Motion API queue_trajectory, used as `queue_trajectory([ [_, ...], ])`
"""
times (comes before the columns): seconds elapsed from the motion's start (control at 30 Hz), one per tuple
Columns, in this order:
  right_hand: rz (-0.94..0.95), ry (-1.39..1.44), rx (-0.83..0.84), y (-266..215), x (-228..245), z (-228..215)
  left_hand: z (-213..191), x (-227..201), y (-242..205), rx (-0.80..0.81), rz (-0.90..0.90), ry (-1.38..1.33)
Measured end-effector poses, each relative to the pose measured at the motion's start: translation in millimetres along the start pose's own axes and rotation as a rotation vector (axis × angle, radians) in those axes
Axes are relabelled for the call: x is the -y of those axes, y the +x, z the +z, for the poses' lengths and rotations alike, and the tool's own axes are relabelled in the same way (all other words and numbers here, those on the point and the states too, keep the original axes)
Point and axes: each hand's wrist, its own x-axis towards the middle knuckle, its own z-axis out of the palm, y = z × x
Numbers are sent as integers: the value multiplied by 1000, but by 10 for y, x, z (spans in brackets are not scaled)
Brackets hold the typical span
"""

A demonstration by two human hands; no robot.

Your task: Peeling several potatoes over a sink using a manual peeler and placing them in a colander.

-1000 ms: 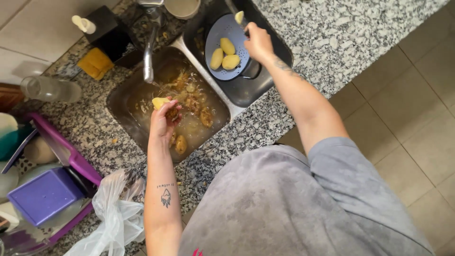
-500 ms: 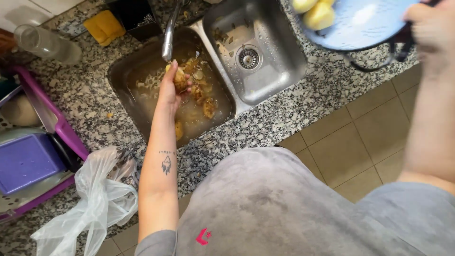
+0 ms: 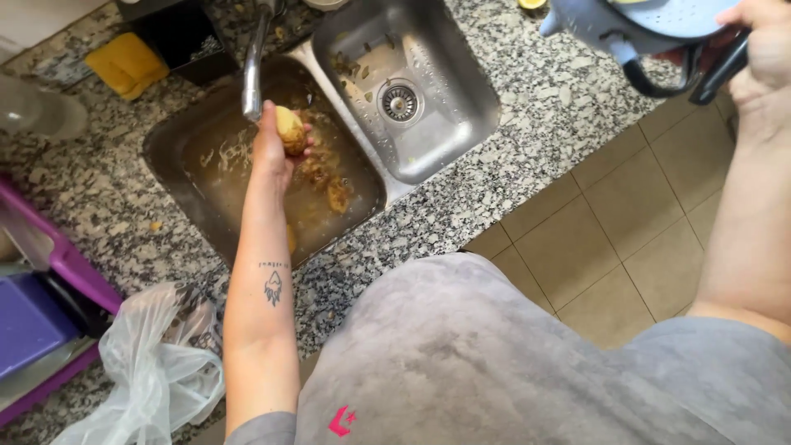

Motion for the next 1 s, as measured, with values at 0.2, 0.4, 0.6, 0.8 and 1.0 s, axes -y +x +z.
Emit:
queue_trajectory([
  [0.2,-152,115,47,-1017,-112,1092,-218,263,267,-75,92,250],
  [0.4,-18,249,140,-909,-908,2014,-308,234,282,-163,5,262],
  [0.6,-235,79,146,-882,-1272,2633,-828,734,950,-105,289,239],
  [0.8,-534,-94,-8,-520,-1752,3088,-633,621,718,-79,185,375],
  [1.0,-107,134,-43,-649,-1909,3440,-339,540,477,18,107,230],
])
